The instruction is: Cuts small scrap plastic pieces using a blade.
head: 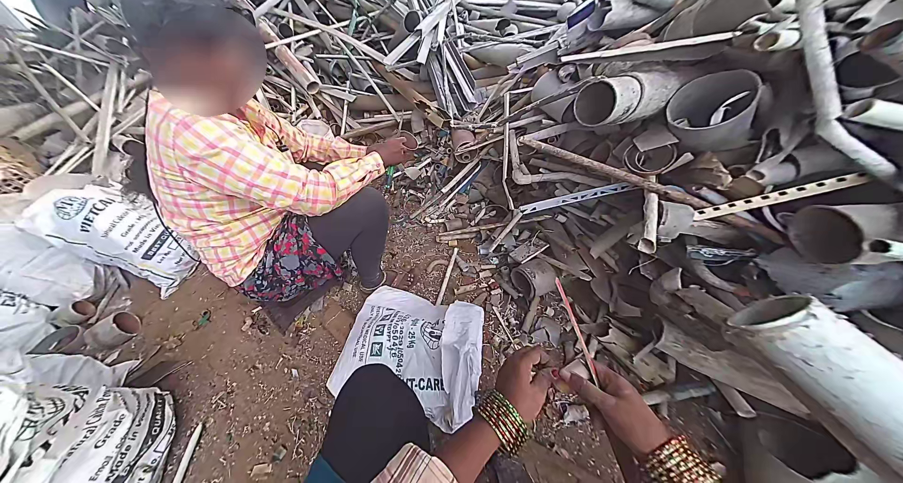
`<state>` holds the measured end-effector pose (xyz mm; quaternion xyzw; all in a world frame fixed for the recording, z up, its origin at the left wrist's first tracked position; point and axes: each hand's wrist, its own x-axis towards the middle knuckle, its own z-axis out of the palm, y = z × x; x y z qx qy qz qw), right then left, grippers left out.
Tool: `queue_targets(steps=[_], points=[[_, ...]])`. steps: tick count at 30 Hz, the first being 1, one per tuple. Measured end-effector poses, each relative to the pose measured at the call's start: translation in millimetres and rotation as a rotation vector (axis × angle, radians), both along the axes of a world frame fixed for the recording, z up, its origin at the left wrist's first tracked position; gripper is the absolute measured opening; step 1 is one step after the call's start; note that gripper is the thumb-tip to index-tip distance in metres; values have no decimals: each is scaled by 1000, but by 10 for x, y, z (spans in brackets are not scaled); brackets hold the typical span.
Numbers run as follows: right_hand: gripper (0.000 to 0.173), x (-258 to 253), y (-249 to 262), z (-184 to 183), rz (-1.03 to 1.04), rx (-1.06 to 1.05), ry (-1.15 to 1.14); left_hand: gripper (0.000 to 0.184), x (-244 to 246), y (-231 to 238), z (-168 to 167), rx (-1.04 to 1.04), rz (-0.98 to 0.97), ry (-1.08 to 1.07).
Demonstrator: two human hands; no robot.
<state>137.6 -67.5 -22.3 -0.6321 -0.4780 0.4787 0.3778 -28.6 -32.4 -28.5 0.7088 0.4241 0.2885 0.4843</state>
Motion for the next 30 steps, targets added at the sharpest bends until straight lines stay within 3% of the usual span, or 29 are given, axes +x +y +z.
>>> queue_targets(steps=[3,16,23,26,30], points=[[11,-44,32,-15,-28,-54,83,26,-5,11,33,-53,-7,31],[23,-136,196,-22,-65,-104,-66,29,31,-18,57,-176,25,30],[14,10,65,110,-10,-79,19,30,-4,-135,66,-168,-25,-53],[16,17,47,136,-44,-87,22,42,-19,-85,-15,-138,-83,-23],[22,-1,69,131,-62,-155,8,49,23,-71,-35,-344,-86,7]])
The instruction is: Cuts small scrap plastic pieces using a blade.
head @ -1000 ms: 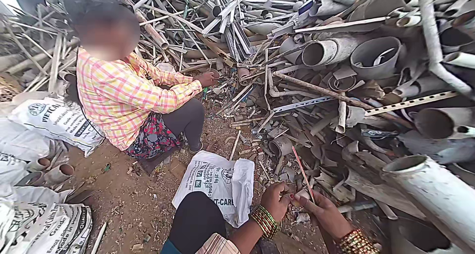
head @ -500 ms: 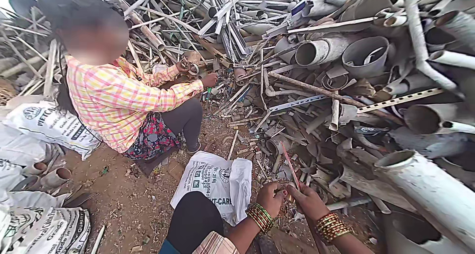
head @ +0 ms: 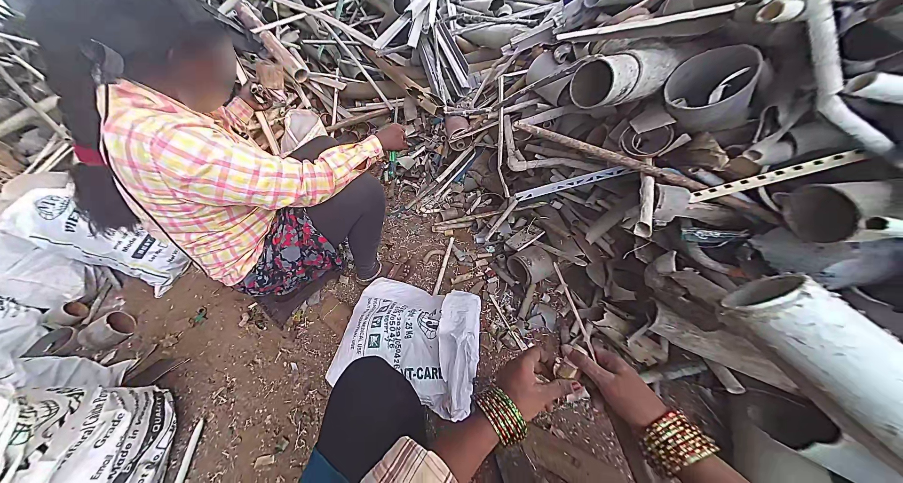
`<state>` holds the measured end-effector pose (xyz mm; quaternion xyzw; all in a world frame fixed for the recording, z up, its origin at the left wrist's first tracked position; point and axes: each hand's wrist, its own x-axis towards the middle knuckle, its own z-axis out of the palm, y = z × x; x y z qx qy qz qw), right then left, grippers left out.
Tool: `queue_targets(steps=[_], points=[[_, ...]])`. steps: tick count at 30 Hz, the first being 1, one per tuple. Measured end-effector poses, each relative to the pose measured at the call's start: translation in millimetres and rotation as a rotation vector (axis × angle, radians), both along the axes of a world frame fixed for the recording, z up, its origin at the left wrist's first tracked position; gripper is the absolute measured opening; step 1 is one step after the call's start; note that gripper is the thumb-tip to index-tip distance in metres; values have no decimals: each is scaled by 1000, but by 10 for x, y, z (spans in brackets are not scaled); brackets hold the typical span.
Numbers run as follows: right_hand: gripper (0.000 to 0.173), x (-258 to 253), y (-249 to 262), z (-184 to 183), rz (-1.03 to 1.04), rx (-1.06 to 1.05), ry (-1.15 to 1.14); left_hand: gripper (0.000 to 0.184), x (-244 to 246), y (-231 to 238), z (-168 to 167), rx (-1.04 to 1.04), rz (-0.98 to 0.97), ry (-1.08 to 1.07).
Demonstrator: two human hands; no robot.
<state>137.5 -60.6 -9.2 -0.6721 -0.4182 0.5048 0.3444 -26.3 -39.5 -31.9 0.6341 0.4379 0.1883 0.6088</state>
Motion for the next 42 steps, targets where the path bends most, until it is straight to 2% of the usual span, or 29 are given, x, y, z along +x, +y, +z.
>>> queue_targets(steps=[3,6,11,15,17,19,22,25,29,34,36,38,42], points=[[24,4,30,-18,42,-79,-74,52,48,-5,-30,-195,61,-33],[31,34,61,-70,121,-106,-127,42,66,-23,-23,-277,82,-50],[33,117,109,-21,102,-126,-109,33,62,-19,30,-247,67,-73],[29,191,93,39,-12,-91,7,36,79,-37,-10,-129,213,-178],[26,224,81,52,-24,-57,60,28,82,-25,-21,-51,301,-220],[23,230,70,66,4,-41,92,24,91,-5,-9,-33,406,-257],[22,209,36,66,113,-74,160,25,103,2,31,-111,562,-320],[24,154,-2,37,244,-110,163,23,107,12,55,-172,634,-379],[29,64,-36,25,340,-146,68,29,114,2,54,-163,618,-419],[35,60,-42,71,255,-116,83,49,100,-16,12,-1,519,-270],[35,91,-30,60,230,-114,93,41,81,-14,17,-28,428,-195],[28,107,-24,47,238,-121,42,26,99,-29,12,-79,377,-162],[40,145,-7,117,345,-103,-190,24,113,-34,2,-105,374,-177]])
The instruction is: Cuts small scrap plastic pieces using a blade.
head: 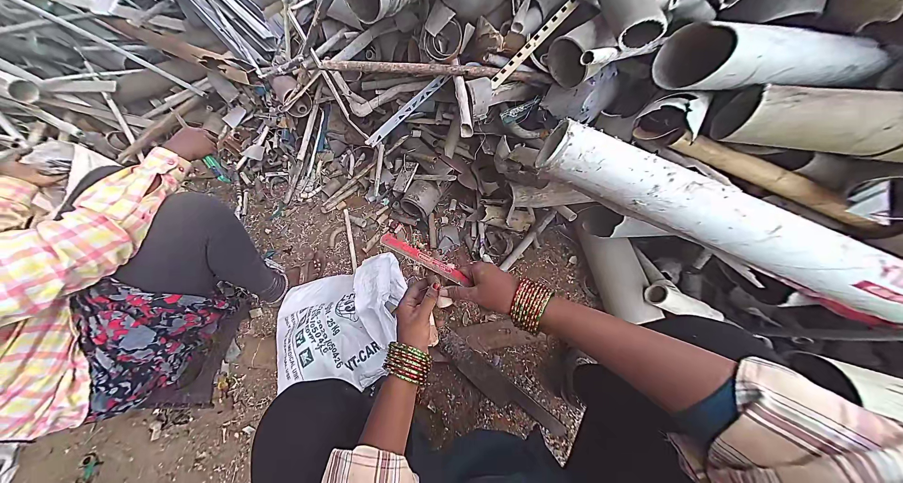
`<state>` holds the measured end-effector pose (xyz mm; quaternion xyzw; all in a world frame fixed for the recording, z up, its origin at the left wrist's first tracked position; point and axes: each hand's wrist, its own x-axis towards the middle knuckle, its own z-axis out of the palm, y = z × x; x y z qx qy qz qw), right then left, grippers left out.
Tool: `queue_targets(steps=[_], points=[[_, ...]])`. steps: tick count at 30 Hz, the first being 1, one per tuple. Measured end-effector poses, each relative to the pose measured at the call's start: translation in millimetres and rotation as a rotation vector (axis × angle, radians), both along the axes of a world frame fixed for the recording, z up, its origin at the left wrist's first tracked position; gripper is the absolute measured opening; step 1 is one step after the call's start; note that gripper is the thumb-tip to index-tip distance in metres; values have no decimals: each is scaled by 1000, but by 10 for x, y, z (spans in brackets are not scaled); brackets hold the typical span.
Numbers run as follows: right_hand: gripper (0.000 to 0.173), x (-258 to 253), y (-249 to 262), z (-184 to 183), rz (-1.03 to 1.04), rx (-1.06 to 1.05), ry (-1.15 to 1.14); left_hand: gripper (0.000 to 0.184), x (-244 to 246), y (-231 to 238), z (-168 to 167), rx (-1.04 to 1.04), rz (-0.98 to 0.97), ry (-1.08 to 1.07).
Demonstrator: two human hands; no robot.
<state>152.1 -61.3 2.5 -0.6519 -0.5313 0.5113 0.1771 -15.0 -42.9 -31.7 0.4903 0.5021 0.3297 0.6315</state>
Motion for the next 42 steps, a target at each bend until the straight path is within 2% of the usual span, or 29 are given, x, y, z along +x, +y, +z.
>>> queue_targets(steps=[5,8,12,16,20,24,29,35,42], points=[[37,32,28,-33,-161,35,86,29,9,5,-4,-12,-21,76],[38,32,39,-60,-147,25,93,32,15,-3,-23,16,-55,130],[38,12,32,-27,-84,-25,100,34,4,-9,-76,85,-94,105],[29,18,14,-28,-131,13,195,32,-17,-19,-80,135,-139,46],[21,17,10,-26,-187,35,314,33,-16,-36,-68,112,-162,-27],[24,5,7,-28,-197,48,378,36,-10,-54,-54,78,-194,-77],[20,-14,15,-59,-275,66,444,28,-22,-16,-51,98,-131,-33],[12,41,34,-97,-325,3,413,32,-21,-35,-44,85,-125,-41],[16,-1,23,-110,-305,-43,476,23,-19,-17,-27,213,-83,200]])
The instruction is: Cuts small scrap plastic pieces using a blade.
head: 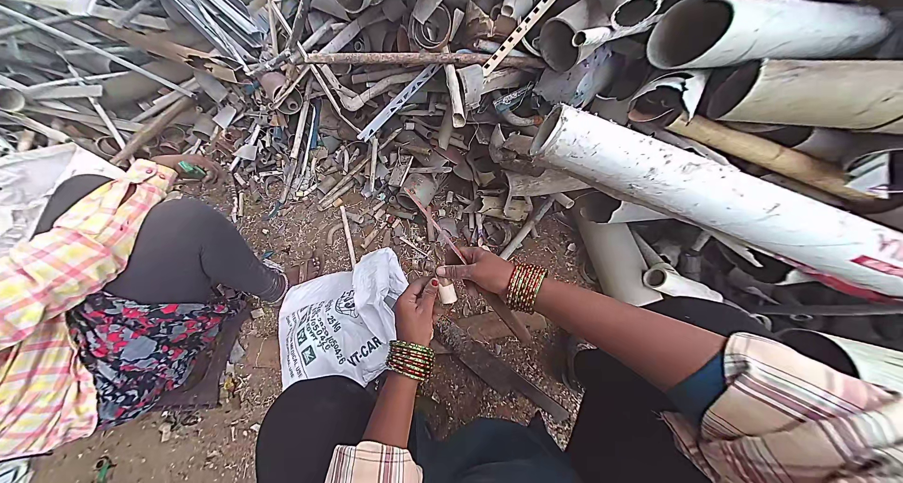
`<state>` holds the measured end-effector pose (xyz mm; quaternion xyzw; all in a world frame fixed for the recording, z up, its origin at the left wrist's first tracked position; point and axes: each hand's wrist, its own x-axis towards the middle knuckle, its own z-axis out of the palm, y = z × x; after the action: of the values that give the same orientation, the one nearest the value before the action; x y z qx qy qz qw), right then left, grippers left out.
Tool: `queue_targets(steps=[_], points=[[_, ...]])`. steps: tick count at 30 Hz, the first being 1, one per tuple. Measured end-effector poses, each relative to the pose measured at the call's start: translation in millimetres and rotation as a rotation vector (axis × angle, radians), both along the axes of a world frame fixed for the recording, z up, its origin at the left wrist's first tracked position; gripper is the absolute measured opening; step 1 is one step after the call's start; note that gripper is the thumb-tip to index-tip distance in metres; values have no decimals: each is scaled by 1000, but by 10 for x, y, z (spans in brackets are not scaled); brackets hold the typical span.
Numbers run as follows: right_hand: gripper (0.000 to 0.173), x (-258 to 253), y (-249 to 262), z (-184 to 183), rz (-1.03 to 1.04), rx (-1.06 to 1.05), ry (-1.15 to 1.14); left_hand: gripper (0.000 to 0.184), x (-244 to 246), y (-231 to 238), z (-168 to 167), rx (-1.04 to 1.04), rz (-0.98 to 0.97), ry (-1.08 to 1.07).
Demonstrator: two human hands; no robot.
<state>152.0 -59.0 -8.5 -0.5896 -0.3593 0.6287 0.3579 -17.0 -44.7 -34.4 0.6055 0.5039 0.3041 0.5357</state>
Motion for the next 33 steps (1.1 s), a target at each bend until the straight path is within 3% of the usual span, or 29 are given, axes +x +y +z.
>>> queue_targets(steps=[5,16,21,28,29,31,33], points=[[19,-18,9,-15,51,18,-43,21,-24,36,-110,106,-52,-13],[26,-34,-22,-35,128,-8,-65,19,13,-4,-69,-18,-32,-254],[25,-12,1,25,37,-16,-52,21,-5,-3,-63,-32,-84,-274],[3,-33,20,10,-145,35,25,17,-32,-13,-84,-34,-256,-211],[2,-44,2,35,-162,34,35,22,-41,-11,-88,-54,-289,-172],[2,-60,-12,56,-191,44,39,50,-45,-8,-111,-110,-348,-141],[3,-55,-7,62,-186,47,8,50,-23,-36,-107,-154,-348,-168]])
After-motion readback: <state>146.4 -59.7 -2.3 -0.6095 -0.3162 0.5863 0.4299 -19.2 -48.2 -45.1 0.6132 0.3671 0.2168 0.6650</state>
